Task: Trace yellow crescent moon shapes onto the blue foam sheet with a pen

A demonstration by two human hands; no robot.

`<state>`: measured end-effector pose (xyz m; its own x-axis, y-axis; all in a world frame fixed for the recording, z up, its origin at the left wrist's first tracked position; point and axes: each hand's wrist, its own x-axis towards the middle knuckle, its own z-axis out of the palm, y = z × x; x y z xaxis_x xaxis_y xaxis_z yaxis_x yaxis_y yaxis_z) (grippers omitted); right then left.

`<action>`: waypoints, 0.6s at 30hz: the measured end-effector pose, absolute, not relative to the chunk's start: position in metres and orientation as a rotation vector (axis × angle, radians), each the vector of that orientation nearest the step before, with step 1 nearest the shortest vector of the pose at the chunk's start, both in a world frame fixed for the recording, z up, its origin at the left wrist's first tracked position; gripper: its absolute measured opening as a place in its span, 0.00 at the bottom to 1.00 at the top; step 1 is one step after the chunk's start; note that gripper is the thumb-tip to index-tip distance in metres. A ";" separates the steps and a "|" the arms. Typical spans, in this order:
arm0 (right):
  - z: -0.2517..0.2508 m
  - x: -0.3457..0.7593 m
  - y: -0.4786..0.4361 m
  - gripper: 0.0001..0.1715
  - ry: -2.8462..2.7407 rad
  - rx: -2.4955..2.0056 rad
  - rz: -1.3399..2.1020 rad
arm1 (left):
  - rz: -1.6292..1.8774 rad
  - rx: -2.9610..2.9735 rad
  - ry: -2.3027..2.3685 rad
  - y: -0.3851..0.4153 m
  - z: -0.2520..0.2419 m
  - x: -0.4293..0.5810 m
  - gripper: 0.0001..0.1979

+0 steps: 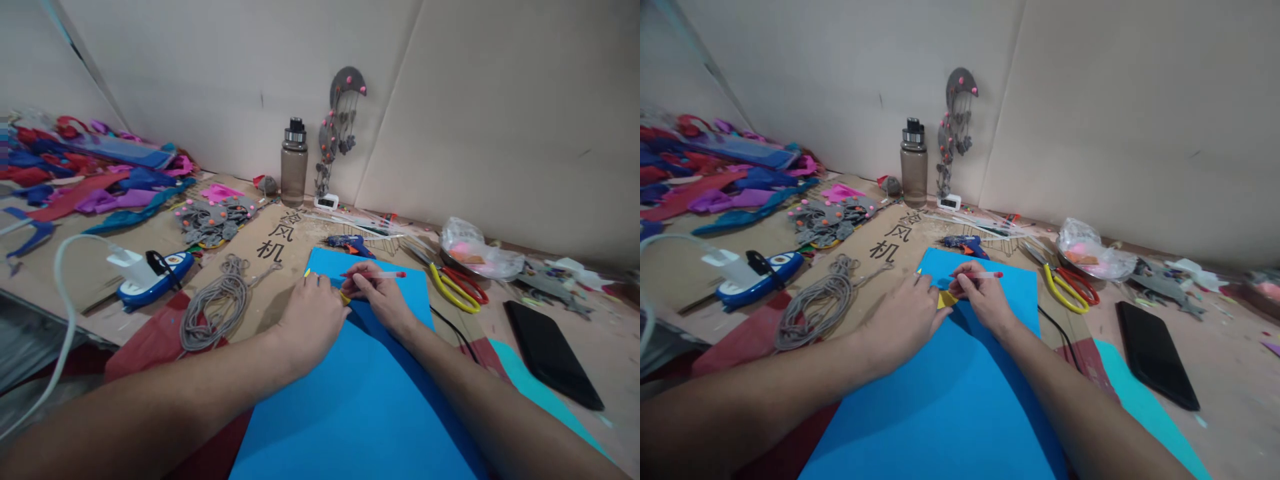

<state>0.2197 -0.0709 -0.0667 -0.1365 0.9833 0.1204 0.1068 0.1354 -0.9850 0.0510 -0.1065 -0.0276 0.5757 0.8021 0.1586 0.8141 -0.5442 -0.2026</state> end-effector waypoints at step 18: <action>-0.068 0.221 -0.070 0.22 -1.422 -1.162 1.161 | -0.026 -2.531 -1.469 -0.112 -0.046 0.055 0.23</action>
